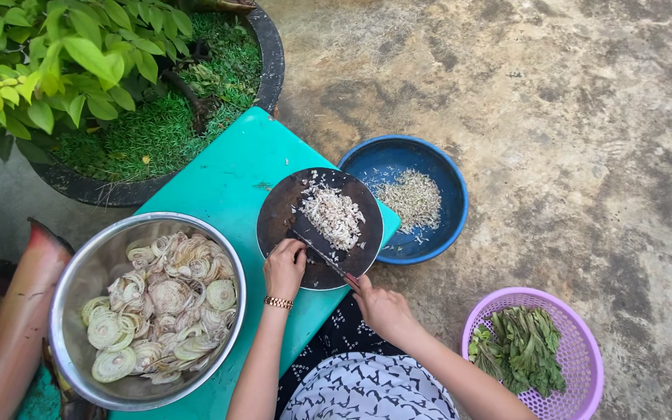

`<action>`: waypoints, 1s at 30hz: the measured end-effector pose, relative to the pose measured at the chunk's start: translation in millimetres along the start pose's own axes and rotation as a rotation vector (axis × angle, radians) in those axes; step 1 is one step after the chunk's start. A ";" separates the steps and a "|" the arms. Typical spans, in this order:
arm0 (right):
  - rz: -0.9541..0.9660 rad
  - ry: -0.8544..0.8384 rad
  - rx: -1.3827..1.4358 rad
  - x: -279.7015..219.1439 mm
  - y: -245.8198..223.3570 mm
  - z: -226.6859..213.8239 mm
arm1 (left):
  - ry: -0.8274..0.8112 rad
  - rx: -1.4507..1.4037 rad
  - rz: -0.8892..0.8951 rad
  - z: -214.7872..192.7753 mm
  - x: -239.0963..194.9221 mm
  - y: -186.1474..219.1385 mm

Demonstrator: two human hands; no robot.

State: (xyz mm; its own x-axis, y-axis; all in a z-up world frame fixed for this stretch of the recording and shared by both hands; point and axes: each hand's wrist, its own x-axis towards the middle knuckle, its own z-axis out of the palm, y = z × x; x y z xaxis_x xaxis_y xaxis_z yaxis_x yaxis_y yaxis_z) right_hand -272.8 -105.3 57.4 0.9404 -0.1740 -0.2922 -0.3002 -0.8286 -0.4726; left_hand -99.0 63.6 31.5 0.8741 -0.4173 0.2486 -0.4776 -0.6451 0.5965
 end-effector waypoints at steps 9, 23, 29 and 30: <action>-0.084 0.028 0.104 3.7 -4.8 -12.8 | -0.035 0.012 -0.029 -8.4 3.6 3.5; -0.022 -0.119 0.197 3.0 -15.0 -11.9 | 0.132 -0.023 -0.034 -26.2 -14.1 -6.5; -0.182 -0.042 0.416 -14.5 -16.5 -11.8 | 0.139 -0.052 -0.110 -49.5 -30.9 29.5; -0.103 -0.070 0.396 -12.8 -14.0 -13.8 | 0.149 -0.057 -0.117 -52.0 -31.4 34.9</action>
State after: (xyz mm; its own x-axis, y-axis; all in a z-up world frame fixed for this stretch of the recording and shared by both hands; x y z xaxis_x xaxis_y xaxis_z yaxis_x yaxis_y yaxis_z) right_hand -278.5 -98.9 79.3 0.9597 -0.0525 -0.2761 -0.2560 -0.5687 -0.7817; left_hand -138.5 87.4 84.2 0.9287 -0.2396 0.2831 -0.3703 -0.6447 0.6687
